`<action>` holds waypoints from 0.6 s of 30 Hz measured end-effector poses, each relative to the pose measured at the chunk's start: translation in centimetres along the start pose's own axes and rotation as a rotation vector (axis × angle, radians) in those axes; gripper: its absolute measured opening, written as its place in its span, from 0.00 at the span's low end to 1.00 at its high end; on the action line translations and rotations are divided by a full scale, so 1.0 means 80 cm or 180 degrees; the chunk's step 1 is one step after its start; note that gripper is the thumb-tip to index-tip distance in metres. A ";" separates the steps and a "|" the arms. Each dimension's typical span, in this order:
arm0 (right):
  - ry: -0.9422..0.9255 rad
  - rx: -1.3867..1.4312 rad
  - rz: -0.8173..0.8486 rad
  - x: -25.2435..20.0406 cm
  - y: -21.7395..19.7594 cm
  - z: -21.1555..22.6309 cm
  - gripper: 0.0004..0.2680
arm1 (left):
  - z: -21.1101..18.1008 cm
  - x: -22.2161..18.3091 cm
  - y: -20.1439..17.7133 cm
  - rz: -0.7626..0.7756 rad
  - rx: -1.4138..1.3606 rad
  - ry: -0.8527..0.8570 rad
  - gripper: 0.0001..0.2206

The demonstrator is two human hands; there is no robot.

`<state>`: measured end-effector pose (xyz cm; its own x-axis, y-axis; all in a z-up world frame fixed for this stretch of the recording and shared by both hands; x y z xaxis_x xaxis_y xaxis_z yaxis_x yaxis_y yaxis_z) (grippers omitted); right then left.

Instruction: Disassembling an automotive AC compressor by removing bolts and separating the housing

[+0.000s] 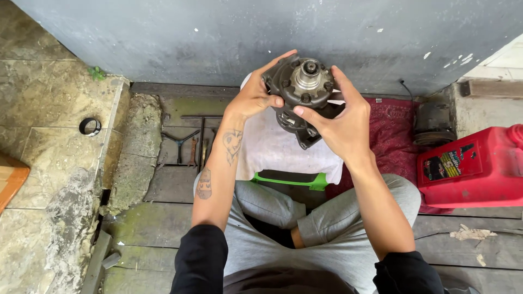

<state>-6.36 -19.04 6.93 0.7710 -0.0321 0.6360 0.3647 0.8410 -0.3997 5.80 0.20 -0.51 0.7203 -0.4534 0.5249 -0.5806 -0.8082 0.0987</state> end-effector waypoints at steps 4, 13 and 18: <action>0.0050 -0.0032 -0.0011 -0.005 0.002 -0.013 0.29 | 0.017 0.008 -0.003 0.0182 -0.0079 0.0005 0.46; 0.0798 0.0170 0.0333 0.009 -0.006 -0.046 0.35 | 0.042 0.015 -0.014 0.0283 -0.0427 -0.0093 0.49; 0.0331 0.0477 0.0810 0.025 -0.002 -0.041 0.40 | 0.031 0.015 -0.008 0.0416 -0.0331 -0.0180 0.46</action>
<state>-3.17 -21.03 6.10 0.8798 0.1410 0.4540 0.0782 0.8991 -0.4307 8.00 -0.74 -2.02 0.6547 -0.5747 0.4910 -0.7047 -0.6991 0.1213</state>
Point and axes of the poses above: each hand's wrist, its own x-axis towards the middle knuckle, its own y-axis out of the palm, z = x × y, the point moved 1 cm from there along x, towards the middle knuckle, and after that the axes turned 4 degrees about -z, right-handed, at the moved point
